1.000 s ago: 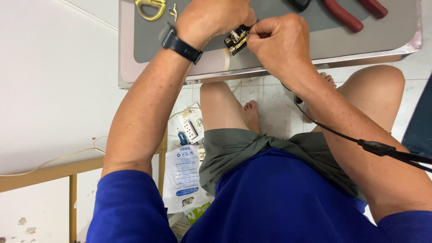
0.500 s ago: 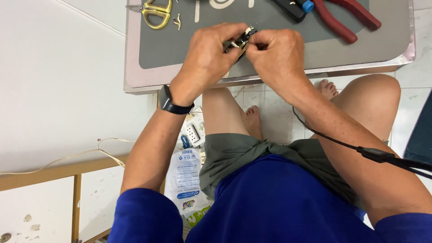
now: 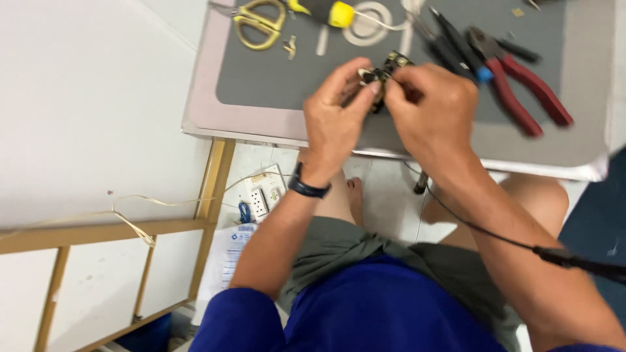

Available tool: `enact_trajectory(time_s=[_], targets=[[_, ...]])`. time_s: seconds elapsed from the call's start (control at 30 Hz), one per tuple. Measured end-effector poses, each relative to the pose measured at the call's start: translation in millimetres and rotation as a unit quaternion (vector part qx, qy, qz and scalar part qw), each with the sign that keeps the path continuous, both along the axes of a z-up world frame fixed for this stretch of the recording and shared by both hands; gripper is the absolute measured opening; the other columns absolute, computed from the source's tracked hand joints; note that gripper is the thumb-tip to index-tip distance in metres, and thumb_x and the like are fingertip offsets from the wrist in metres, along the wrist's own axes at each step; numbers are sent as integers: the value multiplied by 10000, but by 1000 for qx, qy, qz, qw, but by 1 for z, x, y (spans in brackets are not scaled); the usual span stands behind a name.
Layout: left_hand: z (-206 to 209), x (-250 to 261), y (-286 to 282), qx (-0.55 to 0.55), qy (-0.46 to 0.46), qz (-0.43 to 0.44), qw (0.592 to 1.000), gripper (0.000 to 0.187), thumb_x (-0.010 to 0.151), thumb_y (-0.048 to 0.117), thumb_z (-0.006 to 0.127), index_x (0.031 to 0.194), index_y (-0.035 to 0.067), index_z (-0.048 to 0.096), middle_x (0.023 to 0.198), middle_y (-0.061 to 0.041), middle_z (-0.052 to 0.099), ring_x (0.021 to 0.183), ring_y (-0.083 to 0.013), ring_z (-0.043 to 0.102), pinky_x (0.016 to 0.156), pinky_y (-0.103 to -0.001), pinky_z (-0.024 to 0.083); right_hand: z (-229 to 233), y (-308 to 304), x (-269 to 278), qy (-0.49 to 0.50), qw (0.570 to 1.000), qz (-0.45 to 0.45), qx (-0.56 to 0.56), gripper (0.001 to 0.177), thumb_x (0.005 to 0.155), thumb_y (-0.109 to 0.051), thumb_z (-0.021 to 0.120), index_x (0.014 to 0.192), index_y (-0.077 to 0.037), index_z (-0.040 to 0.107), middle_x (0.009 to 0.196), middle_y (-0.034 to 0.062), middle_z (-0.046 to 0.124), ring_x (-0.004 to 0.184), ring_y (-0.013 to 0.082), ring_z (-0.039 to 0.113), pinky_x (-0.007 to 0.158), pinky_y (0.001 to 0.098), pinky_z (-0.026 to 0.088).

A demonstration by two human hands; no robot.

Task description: The person is repairing a small electrical component, likely a switch, by hand. They manipulate internal parts, insert small metal pieces, and adjust the assembly on a work surface. Tools like pliers and scissors are visible on the table but are not used during the clip.

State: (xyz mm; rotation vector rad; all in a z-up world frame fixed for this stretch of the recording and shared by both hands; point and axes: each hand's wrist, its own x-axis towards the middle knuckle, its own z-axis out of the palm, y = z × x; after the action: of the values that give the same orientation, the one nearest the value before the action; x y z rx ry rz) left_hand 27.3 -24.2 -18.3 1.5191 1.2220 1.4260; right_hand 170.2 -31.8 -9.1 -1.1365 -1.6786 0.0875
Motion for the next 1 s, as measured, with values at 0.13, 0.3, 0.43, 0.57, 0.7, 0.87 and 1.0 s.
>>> enact_trajectory(time_s=[0.13, 0.3, 0.43, 0.57, 0.7, 0.87, 1.0], targets=[[4, 1, -7, -2, -73, 33, 997, 285, 891, 78, 713, 1166, 126, 655, 1054, -4, 722, 968, -81, 682, 870, -219, 597, 15, -9, -18, -23, 1000, -16, -4, 129, 860, 66, 646, 781, -36, 652, 626, 56, 506, 576, 165, 448, 548, 329, 329], [-5, -5, 3, 17, -213, -42, 976, 301, 918, -11, 694, 1204, 48, 623, 1062, -50, 704, 925, -73, 635, 893, -216, 560, 18, -5, -27, 3, 999, 23, 26, 173, 902, 193, 643, 808, 49, 629, 696, 113, 558, 627, 201, 487, 596, 307, 378], [-4, -12, 11, -11, -196, -60, 979, 332, 929, -6, 683, 1240, 70, 598, 1097, -43, 686, 919, -83, 628, 882, -222, 568, 10, 3, -21, -17, 999, 29, 3, 148, 926, 161, 658, 846, 36, 663, 696, 100, 538, 626, 194, 475, 597, 303, 364], [-8, -15, 17, -55, -210, -89, 972, 397, 923, 27, 687, 1298, 71, 566, 1080, -56, 678, 925, -85, 603, 837, -228, 557, 4, 6, -14, -12, 998, 61, -14, 108, 932, 136, 659, 858, 58, 668, 694, 112, 552, 599, 197, 462, 566, 314, 352], [-3, -16, 17, -79, -195, -109, 972, 411, 931, 53, 678, 1322, 89, 553, 1058, -44, 684, 864, -87, 580, 787, -236, 536, 0, 5, -8, -7, 997, 44, -70, 130, 939, 111, 678, 851, 17, 655, 705, 74, 558, 607, 158, 451, 585, 308, 352], [-9, -16, 21, -76, -210, -117, 968, 434, 922, 29, 677, 1333, 80, 546, 1034, -46, 692, 843, -89, 586, 768, -229, 537, 11, 2, -6, -7, 993, 52, -104, 128, 970, 115, 683, 875, 29, 690, 668, 50, 529, 604, 121, 419, 571, 285, 330], [-13, -18, 23, -74, -230, -139, 960, 427, 922, 32, 693, 1321, 96, 556, 1027, -44, 695, 870, -92, 596, 809, -242, 556, 27, -2, -8, -1, 987, 61, -151, 166, 990, 107, 655, 848, 24, 674, 668, 38, 516, 628, 109, 413, 574, 276, 325]])
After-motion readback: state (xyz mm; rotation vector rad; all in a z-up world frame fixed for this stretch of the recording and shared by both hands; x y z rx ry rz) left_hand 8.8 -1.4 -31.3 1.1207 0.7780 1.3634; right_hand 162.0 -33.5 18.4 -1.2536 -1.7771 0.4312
